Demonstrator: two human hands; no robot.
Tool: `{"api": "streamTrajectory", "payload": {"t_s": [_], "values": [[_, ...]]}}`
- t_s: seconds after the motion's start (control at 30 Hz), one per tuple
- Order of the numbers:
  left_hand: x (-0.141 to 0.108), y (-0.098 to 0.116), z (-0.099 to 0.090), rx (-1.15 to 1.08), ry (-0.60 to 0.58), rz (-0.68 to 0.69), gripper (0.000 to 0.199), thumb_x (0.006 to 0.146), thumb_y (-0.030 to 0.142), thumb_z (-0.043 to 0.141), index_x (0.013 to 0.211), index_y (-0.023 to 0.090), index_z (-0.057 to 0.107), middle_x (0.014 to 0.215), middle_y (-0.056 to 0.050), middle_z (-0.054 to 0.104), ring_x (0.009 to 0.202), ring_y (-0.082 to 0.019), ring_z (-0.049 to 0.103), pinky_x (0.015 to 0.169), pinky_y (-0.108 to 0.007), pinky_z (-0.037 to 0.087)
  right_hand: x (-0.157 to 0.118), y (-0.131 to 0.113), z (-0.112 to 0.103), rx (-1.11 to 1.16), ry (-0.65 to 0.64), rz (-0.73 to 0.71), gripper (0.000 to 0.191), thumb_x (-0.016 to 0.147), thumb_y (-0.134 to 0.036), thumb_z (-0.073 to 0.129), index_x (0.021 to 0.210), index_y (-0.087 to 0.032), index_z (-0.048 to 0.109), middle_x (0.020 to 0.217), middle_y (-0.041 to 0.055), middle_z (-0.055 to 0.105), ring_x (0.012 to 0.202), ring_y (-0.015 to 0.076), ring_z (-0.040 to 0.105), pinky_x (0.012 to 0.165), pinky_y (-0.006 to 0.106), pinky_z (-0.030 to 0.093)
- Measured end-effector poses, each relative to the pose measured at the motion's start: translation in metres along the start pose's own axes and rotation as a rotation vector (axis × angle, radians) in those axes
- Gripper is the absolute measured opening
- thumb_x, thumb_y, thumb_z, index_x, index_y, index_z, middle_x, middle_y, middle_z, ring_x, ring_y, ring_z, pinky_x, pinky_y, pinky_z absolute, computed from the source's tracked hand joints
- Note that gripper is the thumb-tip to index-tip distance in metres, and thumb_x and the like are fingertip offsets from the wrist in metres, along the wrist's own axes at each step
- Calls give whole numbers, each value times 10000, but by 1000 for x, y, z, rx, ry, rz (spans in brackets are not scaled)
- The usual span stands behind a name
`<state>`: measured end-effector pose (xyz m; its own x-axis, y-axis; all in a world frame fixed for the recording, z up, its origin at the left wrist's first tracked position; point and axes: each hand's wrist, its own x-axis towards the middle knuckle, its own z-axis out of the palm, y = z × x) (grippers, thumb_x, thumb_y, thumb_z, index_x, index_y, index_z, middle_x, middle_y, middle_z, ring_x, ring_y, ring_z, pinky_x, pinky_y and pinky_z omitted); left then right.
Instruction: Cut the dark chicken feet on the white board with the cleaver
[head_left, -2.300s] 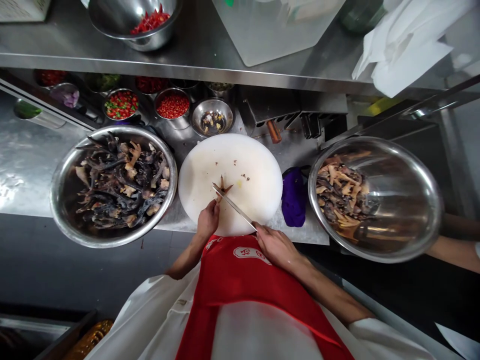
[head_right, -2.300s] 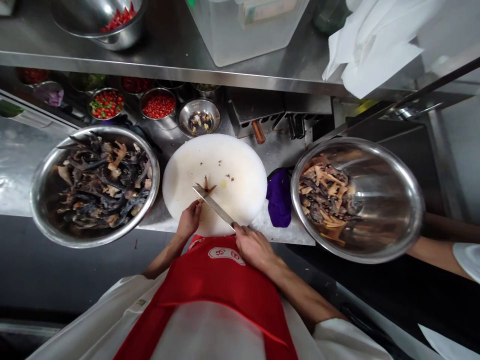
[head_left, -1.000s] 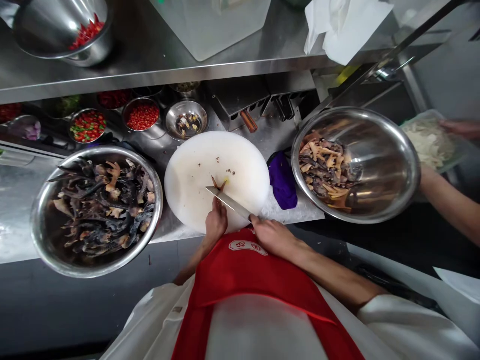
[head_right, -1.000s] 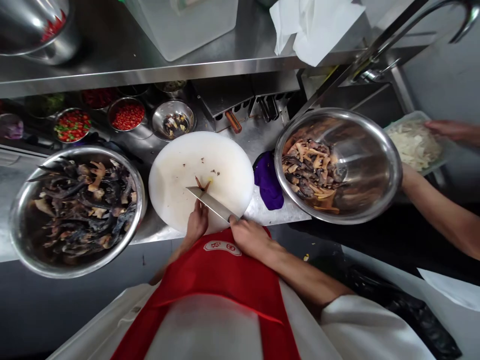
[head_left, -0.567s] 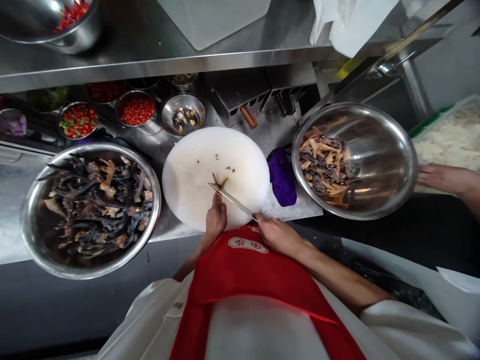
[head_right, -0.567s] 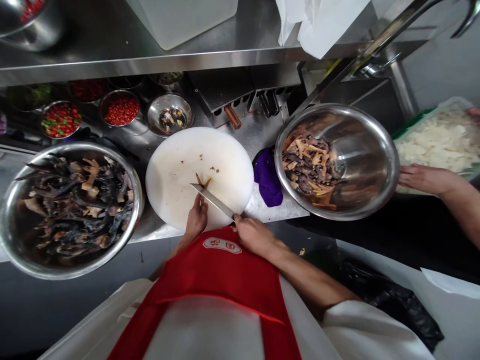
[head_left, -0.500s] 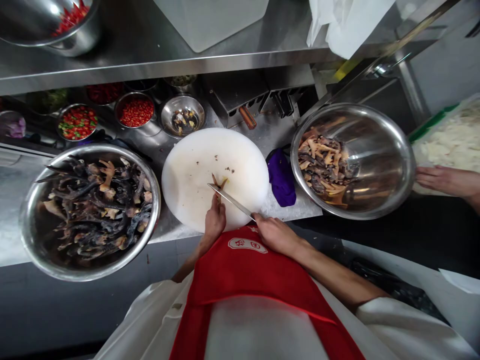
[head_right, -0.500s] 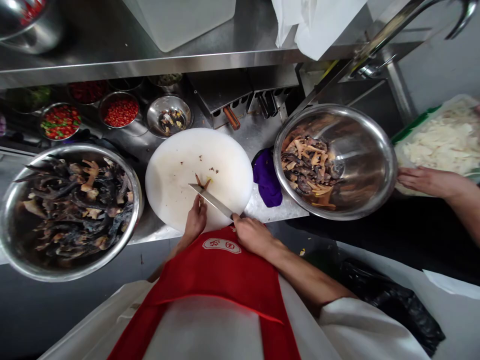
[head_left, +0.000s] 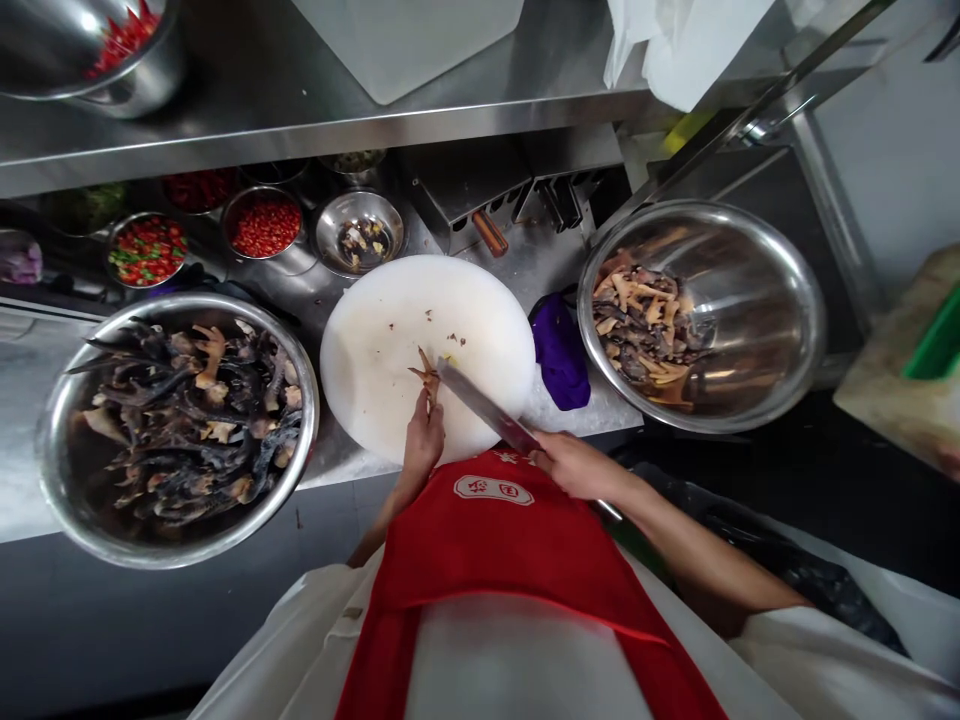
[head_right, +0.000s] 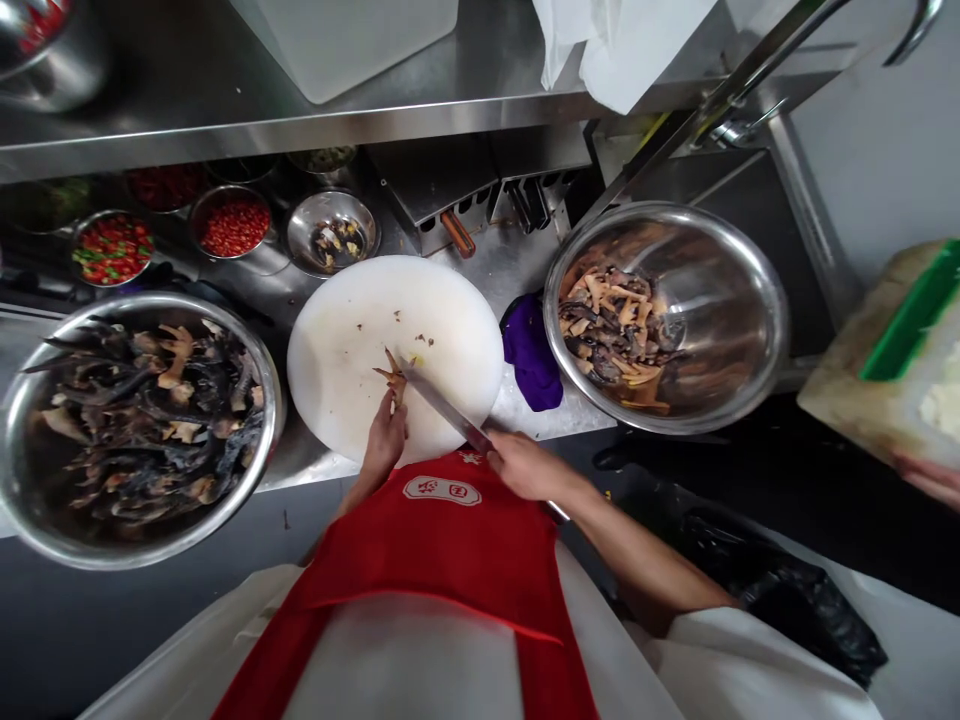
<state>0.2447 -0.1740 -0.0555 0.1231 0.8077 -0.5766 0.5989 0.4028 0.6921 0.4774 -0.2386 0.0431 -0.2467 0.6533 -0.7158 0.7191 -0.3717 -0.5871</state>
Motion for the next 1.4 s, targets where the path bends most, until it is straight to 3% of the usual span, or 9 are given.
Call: {"api": "streamTrajectory", "payload": {"t_s": [0.17, 0.27, 0.37, 0.47, 0.57, 0.7, 0.87, 1.03, 1.4], "values": [[0, 1, -3, -110, 38, -8, 634, 959, 534, 260, 1440, 132, 357, 578, 19, 529, 550, -144, 541, 563, -256, 418, 8, 15, -10, 575, -90, 156, 144, 886, -341, 424, 820, -215, 453, 488, -93, 407, 378, 103, 419, 406, 221, 382], [0, 2, -5, -83, 82, 1, 581, 966, 525, 239, 1350, 144, 450, 604, 9, 542, 566, -145, 547, 575, -252, 415, 17, 22, -14, 729, -158, 197, 234, 866, -389, 482, 730, -219, 395, 481, -94, 412, 350, 83, 388, 369, 213, 360], [0, 3, -7, 66, 114, 0, 494, 972, 490, 248, 1259, 181, 507, 691, -30, 616, 632, -169, 586, 614, -263, 411, 28, 31, -17, 789, -184, 226, 251, 867, -423, 499, 761, -212, 415, 523, -67, 488, 391, 106, 477, 392, 233, 407], [-1, 5, -10, 262, 131, -35, 439, 973, 447, 277, 1264, 214, 509, 808, -82, 677, 724, -216, 626, 649, -291, 399, 42, 38, -17, 707, -137, 206, 204, 887, -396, 483, 835, -211, 415, 570, -52, 536, 472, 134, 577, 451, 241, 461], [-1, 7, -13, 384, 134, -72, 427, 971, 440, 283, 1254, 233, 527, 844, -96, 684, 761, -239, 634, 678, -315, 407, 57, 41, -13, 489, -10, 160, 206, 920, -408, 453, 874, -214, 402, 563, -82, 501, 415, 102, 545, 418, 200, 415], [4, 7, -15, 504, 224, 108, 313, 929, 391, 427, 1058, 197, 636, 984, -130, 641, 947, -256, 601, 817, -360, 438, 67, 41, -4, 268, 78, 167, 270, 948, -469, 414, 963, -200, 435, 543, -82, 501, 374, 95, 528, 387, 184, 362], [24, 2, -11, 296, 337, 359, 308, 899, 315, 526, 1171, 184, 583, 1084, -117, 599, 952, -197, 590, 819, -325, 488, 71, 34, 3, 215, 139, 146, 316, 940, -503, 439, 1038, -203, 444, 575, -61, 549, 398, 113, 543, 400, 198, 363], [40, -8, -3, 171, 433, 500, 222, 924, 276, 501, 1081, 185, 629, 1038, -92, 630, 908, -170, 612, 797, -316, 517, 83, 19, 1, 177, 151, 145, 299, 930, -484, 463, 1025, -201, 447, 593, -36, 574, 393, 125, 539, 404, 217, 361], [42, -7, -4, 204, 493, 565, 234, 940, 285, 477, 1040, 171, 655, 1027, -104, 656, 976, -195, 615, 892, -362, 510, 75, 12, 0, -78, 177, 120, 327, 930, -466, 461, 1046, -161, 482, 708, 51, 632, 606, 189, 620, 552, 256, 366]]}}
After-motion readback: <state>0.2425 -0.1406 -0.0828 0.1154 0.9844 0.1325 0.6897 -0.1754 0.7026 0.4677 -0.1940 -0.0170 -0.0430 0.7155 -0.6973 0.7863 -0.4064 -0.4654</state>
